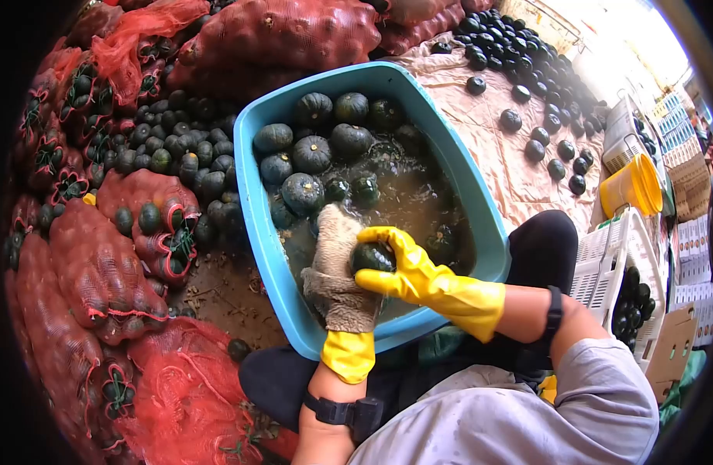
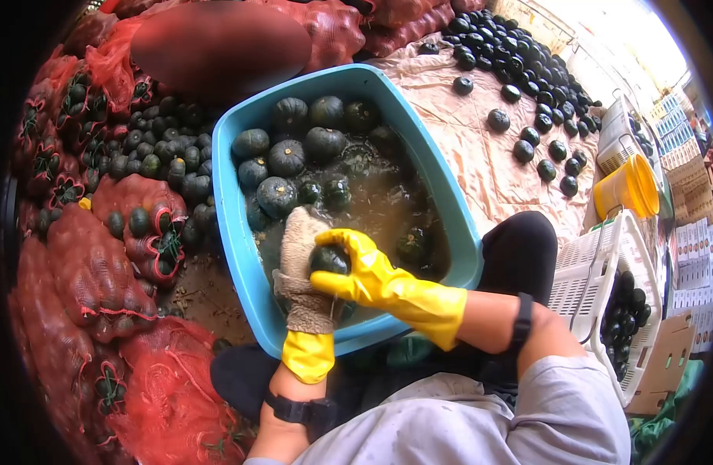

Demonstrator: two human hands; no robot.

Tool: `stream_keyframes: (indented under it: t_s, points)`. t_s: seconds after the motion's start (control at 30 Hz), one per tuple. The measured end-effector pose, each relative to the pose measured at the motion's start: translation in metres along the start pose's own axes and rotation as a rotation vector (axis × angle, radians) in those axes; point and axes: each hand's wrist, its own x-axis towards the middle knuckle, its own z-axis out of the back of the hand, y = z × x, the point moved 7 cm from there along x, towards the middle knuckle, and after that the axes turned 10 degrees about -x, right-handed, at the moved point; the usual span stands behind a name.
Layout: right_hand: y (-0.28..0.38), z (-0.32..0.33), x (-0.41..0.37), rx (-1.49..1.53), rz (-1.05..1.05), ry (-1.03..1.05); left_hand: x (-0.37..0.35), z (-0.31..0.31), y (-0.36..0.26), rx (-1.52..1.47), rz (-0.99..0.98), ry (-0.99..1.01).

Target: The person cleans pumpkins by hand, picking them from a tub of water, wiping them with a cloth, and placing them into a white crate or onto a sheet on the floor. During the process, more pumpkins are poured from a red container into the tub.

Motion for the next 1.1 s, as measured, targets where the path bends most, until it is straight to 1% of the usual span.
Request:
stream_keyframes:
  t_s: [0.03, 0.07, 0.1, 0.17, 0.2, 0.23, 0.3, 0.33, 0.37, 0.4, 0.43, 0.47, 0.5, 0.53, 0.57, 0.6, 0.63, 0.7, 0.73, 0.77, 0.8, 0.83, 0.87, 0.9, 0.97, 1.0, 1.03, 1.07, 1.1]
  points:
    - [-0.017, -0.003, 0.0, -0.105, 0.093, -0.176, -0.006, -0.003, -0.006, -0.121, 0.029, -0.006]
    - [-0.027, 0.006, 0.015, -0.15, -0.038, -0.325, -0.009, -0.006, -0.014, -0.24, 0.053, -0.019]
    - [-0.016, 0.025, 0.024, -0.201, -0.281, -0.393, -0.012, -0.01, -0.023, -0.358, 0.078, -0.032]
    - [-0.012, 0.022, 0.008, -0.177, -0.317, -0.411, -0.007, -0.012, -0.033, -0.592, 0.109, -0.067]
    - [-0.001, 0.015, -0.007, -0.153, -0.29, -0.322, -0.003, -0.012, -0.034, -0.714, 0.125, -0.086]
    - [-0.012, 0.001, -0.02, -0.063, -0.098, -0.22, -0.004, -0.005, -0.041, -0.584, 0.06, -0.045]
    - [-0.019, -0.007, -0.039, 0.089, 0.031, -0.2, 0.001, 0.019, -0.049, -0.317, -0.086, 0.035]
    - [-0.025, 0.008, -0.029, -0.029, 0.03, -0.205, -0.001, 0.018, -0.05, -0.258, -0.105, 0.048]
    - [-0.025, 0.02, -0.016, -0.245, 0.116, -0.399, -0.003, 0.017, -0.052, -0.2, -0.125, 0.06]
    - [-0.029, 0.03, -0.002, -0.311, 0.006, -0.496, -0.015, 0.0, -0.051, -0.221, -0.089, 0.057]
    - [-0.025, 0.031, -0.003, -0.301, -0.044, -0.51, -0.025, -0.012, -0.053, -0.241, -0.051, 0.057]
    - [-0.021, 0.033, -0.004, -0.289, -0.094, -0.523, -0.026, -0.016, -0.047, -0.225, -0.064, 0.065]
    - [-0.011, 0.021, -0.014, -0.097, -0.02, -0.356, -0.024, -0.016, -0.046, -0.208, -0.077, 0.073]
    - [-0.002, 0.018, -0.017, -0.02, -0.014, -0.156, -0.014, -0.001, -0.046, -0.158, -0.138, 0.102]
    - [0.005, 0.014, -0.02, 0.053, -0.01, 0.042, -0.013, 0.008, -0.048, -0.293, -0.031, 0.094]
    - [0.005, 0.018, -0.015, 0.213, -0.1, 0.05, -0.012, 0.016, -0.049, -0.435, 0.074, 0.072]
    - [0.0, 0.033, -0.006, -0.189, 0.07, -0.126, -0.013, 0.024, -0.051, -0.573, 0.176, 0.034]
    - [0.017, 0.014, -0.018, 0.345, -0.018, -0.261, -0.01, 0.034, -0.052, -0.19, 0.161, 0.036]
    - [0.04, 0.01, -0.021, -0.437, 0.347, -0.431, 0.0, 0.042, -0.067, -0.107, -0.052, 0.035]
    - [0.045, 0.009, -0.026, -0.395, 0.317, -0.326, 0.007, 0.051, -0.082, -0.016, -0.265, 0.014]
    - [0.043, 0.008, -0.032, -0.348, 0.296, -0.301, 0.005, 0.05, -0.069, -0.096, -0.256, 0.108]
    - [0.057, 0.011, -0.032, -0.307, 0.286, -0.268, 0.005, 0.05, -0.063, -0.175, -0.243, 0.186]
    - [0.035, 0.006, -0.035, 0.299, -0.289, -0.037, -0.002, 0.056, -0.06, -0.292, -0.154, 0.218]
    - [0.021, 0.004, -0.027, 0.565, -0.303, -0.013, -0.016, 0.046, -0.052, -0.121, -0.259, 0.014]
    - [-0.026, 0.001, -0.015, 0.57, -0.07, -0.356, -0.016, 0.048, -0.062, -0.164, -0.174, -0.143]
    - [-0.023, 0.009, -0.016, 0.487, -0.183, -0.421, -0.011, 0.046, -0.061, -0.262, -0.093, -0.113]
    - [-0.014, 0.011, -0.014, 0.415, -0.327, -0.267, -0.007, 0.043, -0.06, -0.36, -0.01, -0.09]
    - [0.003, 0.024, -0.006, 0.092, -0.086, -0.17, -0.003, 0.041, -0.059, -0.454, 0.076, -0.076]
    - [0.017, 0.03, -0.004, -0.229, 0.155, -0.069, 0.0, 0.046, -0.058, -0.471, 0.028, -0.095]
